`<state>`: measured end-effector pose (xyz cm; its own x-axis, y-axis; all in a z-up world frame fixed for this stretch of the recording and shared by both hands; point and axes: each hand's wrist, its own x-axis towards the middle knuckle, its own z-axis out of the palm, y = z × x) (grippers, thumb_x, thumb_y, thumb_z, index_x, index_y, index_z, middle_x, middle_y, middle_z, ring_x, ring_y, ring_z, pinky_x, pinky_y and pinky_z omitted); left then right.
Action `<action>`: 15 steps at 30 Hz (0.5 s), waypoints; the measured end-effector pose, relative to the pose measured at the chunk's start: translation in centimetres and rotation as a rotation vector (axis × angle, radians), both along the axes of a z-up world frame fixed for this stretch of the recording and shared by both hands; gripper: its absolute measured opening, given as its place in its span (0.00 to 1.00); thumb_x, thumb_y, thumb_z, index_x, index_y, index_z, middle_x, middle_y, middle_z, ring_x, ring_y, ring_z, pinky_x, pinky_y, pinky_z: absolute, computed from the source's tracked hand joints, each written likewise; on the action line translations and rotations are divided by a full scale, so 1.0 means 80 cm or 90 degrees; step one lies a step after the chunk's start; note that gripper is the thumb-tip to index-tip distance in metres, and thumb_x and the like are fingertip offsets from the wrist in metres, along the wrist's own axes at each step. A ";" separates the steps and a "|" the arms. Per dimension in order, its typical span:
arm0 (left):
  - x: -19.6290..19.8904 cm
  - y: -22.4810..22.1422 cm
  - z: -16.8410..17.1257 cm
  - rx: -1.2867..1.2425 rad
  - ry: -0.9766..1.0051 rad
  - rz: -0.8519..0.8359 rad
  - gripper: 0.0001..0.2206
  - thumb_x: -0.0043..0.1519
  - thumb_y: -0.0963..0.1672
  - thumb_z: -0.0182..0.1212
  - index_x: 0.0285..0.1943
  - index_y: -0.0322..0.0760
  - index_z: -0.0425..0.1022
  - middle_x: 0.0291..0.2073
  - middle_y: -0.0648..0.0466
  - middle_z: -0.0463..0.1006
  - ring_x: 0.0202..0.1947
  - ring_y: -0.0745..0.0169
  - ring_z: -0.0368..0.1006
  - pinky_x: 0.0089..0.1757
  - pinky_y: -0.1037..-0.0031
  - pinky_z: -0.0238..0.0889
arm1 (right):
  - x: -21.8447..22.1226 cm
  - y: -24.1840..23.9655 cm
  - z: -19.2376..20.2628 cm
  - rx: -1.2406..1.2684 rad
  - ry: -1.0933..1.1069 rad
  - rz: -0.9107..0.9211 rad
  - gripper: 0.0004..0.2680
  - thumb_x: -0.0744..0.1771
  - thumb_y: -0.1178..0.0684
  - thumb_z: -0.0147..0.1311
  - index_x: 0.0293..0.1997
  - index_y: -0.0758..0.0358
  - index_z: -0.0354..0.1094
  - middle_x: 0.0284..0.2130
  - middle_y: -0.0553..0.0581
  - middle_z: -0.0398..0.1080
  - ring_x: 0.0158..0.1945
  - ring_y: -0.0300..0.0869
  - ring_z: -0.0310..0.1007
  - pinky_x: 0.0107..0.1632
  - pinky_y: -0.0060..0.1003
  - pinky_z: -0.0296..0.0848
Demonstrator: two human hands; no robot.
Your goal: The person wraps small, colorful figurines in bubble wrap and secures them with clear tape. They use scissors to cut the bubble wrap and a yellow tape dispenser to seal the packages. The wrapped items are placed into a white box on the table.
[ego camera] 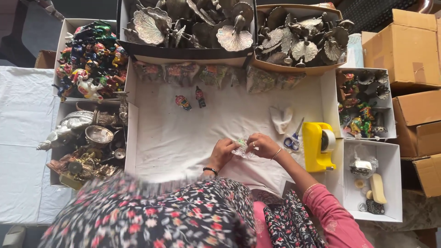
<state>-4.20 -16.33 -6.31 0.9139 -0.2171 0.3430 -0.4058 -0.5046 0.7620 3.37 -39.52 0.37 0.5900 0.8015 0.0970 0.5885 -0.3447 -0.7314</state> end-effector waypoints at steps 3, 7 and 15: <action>-0.009 -0.003 0.002 0.085 -0.097 0.021 0.09 0.54 0.40 0.65 0.43 0.44 0.80 0.34 0.55 0.77 0.41 0.54 0.74 0.45 0.65 0.66 | -0.011 -0.002 -0.008 -0.061 -0.081 0.058 0.06 0.58 0.59 0.64 0.32 0.50 0.80 0.35 0.49 0.74 0.44 0.46 0.73 0.49 0.42 0.70; -0.012 -0.003 0.012 0.240 -0.210 -0.050 0.08 0.56 0.42 0.61 0.43 0.44 0.80 0.39 0.58 0.76 0.45 0.60 0.72 0.46 0.66 0.64 | -0.019 -0.003 -0.021 -0.079 -0.213 0.080 0.04 0.60 0.55 0.62 0.32 0.48 0.80 0.34 0.46 0.74 0.43 0.42 0.72 0.50 0.41 0.69; -0.066 0.027 -0.021 0.360 -0.252 -0.240 0.06 0.57 0.43 0.61 0.40 0.43 0.79 0.45 0.58 0.76 0.53 0.61 0.71 0.51 0.66 0.64 | -0.042 -0.018 -0.036 -0.130 -0.339 0.095 0.06 0.62 0.53 0.57 0.37 0.47 0.81 0.35 0.47 0.72 0.45 0.41 0.73 0.52 0.40 0.69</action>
